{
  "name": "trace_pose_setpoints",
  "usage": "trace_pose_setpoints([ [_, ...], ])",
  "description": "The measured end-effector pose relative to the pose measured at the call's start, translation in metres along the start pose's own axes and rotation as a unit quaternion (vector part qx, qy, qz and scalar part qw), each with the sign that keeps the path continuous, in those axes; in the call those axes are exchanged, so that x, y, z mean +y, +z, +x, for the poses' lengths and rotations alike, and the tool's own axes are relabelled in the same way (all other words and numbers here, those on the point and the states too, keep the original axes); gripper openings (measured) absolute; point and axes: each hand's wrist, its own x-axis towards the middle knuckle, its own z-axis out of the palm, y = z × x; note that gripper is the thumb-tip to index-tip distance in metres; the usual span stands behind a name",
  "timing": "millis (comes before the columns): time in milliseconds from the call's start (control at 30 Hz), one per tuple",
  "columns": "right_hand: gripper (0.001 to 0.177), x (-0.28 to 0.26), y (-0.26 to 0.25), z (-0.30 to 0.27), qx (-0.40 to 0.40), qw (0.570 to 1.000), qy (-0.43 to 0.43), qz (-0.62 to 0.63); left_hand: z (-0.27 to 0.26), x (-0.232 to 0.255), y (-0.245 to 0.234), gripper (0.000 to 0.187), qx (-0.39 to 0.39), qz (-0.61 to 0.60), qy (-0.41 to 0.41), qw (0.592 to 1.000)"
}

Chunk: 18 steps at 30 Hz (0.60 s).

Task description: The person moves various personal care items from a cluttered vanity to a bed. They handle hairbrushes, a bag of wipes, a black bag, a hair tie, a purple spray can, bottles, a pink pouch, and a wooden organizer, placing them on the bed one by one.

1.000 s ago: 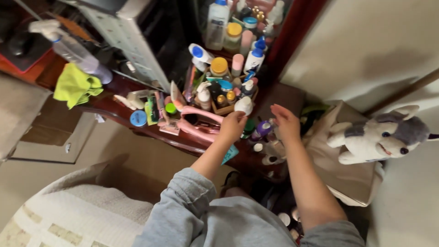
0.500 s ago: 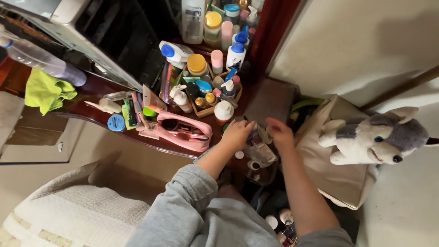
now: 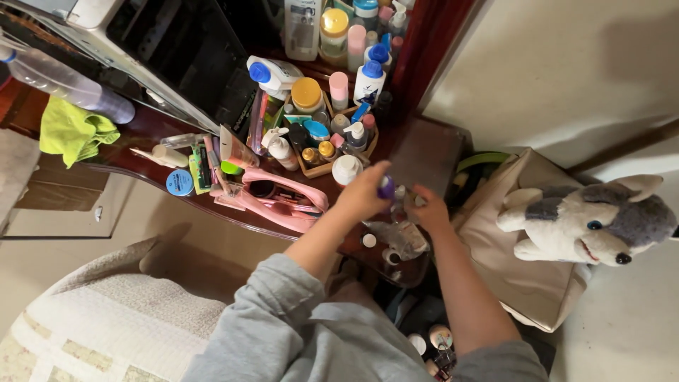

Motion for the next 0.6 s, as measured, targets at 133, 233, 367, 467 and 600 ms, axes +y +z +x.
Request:
trace_pose_setpoints([
  [133,0.094,0.0,0.016,0.008,-0.019,0.996,-0.029,-0.079,-0.005,0.012,-0.029,0.086,0.041,-0.063,-0.015,0.997],
  [233,0.112,0.007,0.031,0.029,-0.051,0.984,-0.003,-0.171,-0.01,0.02,-0.042,0.088,0.06,-0.083,-0.037,0.994],
  [367,0.085,-0.012,0.048,0.024,-0.057,0.98,0.04,-0.186,-0.016,0.03,-0.053,0.087,0.076,-0.107,-0.065,0.989],
  [467,0.059,0.001,0.049,0.025,-0.031,0.979,0.018,-0.203,-0.013,0.028,-0.052,0.087,0.083,-0.117,-0.073,0.987],
  [600,0.063,0.01,0.045,0.036,0.032,0.978,-0.012,-0.204,-0.01,0.027,-0.049,0.085,0.098,-0.117,-0.073,0.986],
])
